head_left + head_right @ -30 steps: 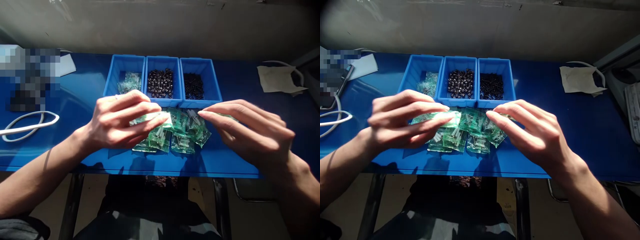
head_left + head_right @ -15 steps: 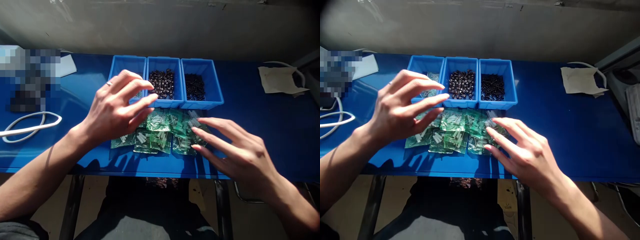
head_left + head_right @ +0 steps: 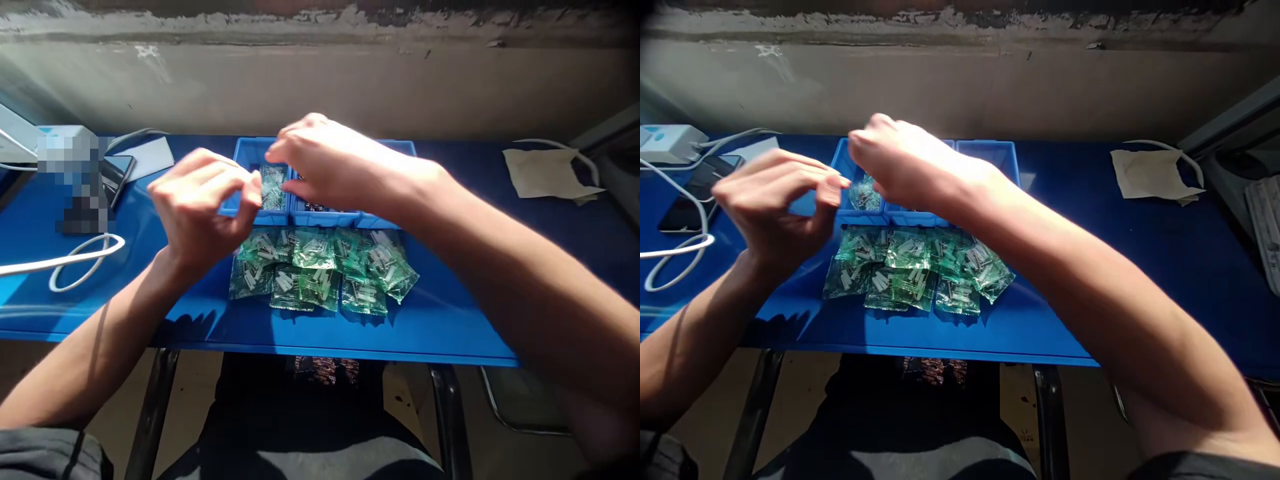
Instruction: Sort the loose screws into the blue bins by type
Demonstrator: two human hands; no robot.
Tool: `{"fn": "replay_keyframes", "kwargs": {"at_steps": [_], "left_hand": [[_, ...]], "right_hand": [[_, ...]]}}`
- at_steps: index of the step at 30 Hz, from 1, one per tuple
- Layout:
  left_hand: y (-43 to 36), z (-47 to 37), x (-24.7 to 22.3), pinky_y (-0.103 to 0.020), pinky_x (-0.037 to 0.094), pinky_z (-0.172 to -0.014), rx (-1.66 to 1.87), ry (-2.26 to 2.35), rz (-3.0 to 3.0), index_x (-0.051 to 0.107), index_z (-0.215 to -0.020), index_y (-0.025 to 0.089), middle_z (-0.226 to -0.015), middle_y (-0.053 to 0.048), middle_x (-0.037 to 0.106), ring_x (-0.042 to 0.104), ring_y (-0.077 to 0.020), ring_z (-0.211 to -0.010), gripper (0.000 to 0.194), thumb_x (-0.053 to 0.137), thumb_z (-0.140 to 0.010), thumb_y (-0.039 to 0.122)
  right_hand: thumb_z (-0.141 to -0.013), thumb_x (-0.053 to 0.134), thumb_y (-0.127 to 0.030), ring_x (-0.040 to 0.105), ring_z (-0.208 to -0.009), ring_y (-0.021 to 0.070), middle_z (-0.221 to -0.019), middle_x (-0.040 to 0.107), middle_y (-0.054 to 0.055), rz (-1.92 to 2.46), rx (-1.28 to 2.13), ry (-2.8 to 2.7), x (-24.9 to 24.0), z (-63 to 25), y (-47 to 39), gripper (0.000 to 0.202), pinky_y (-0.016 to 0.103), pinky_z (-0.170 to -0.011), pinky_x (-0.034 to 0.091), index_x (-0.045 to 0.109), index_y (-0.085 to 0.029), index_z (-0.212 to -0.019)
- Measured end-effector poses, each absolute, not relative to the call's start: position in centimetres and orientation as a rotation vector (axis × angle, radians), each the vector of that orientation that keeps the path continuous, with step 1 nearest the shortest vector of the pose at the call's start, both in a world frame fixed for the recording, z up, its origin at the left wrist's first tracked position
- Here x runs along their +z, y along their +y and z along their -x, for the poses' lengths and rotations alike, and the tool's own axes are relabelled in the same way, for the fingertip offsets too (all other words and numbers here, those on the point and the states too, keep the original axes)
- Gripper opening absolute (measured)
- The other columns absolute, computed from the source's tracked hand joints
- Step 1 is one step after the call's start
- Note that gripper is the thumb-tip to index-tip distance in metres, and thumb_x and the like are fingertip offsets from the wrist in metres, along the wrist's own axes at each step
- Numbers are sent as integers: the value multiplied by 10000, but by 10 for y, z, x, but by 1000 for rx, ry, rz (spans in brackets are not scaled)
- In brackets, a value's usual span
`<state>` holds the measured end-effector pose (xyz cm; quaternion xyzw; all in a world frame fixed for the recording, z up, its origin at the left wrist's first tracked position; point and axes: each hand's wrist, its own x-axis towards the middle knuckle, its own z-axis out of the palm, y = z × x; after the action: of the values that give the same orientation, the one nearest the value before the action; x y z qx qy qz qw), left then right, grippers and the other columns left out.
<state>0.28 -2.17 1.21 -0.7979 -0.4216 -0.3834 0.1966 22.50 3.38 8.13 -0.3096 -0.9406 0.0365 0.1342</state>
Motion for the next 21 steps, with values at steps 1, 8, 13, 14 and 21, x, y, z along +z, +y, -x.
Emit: {"fn": "replay_keyframes", "kwargs": {"at_steps": [1,8,13,14,21], "left_hand": [[-20,-1,12,-436,687,-936,-1160,-1289,2192,792,-1010,263,-1001,15,842,825,-219,-1038,270,584,-1165,338],[25,26,-25,-355,697,-1047,-1497,-1746,2333,687,-1314,117,-1296,2,816,778,-134,-1125,260,622,-1207,344],[29,28,-37,-412,655,-1136,-1507,-1723,2355,579,-1399,146,-1385,-9,762,730,-145,-1231,242,531,-1249,331],[28,26,-37,-394,654,-1130,-1535,-1708,2347,572,-1395,152,-1373,3,766,729,-132,-1218,232,539,-1245,325],[28,38,-38,-354,643,-1096,-1406,-1410,2449,475,-1492,146,-1414,23,718,685,-86,-1242,300,418,-1279,349]], "right_hand": [[-978,889,-110,833,-1203,316,-1201,861,121,935,43,-2837,86,-210,44,146,456,-1046,696,815,-64,-1095],[-983,593,-288,829,-1151,237,-906,840,-49,1093,-56,-3109,91,-165,51,306,377,-901,615,746,-53,-861],[-922,601,-271,828,-1047,217,-601,677,-173,1005,-56,-3114,84,-165,59,242,347,-838,615,722,-72,-854],[-923,581,-288,824,-1033,212,-583,660,-181,984,-49,-3115,84,-166,60,270,335,-815,608,726,-66,-876],[-926,517,-336,794,-1154,241,-1054,855,-52,932,57,-3066,79,-167,58,472,169,-709,497,775,-47,-1196]]}}
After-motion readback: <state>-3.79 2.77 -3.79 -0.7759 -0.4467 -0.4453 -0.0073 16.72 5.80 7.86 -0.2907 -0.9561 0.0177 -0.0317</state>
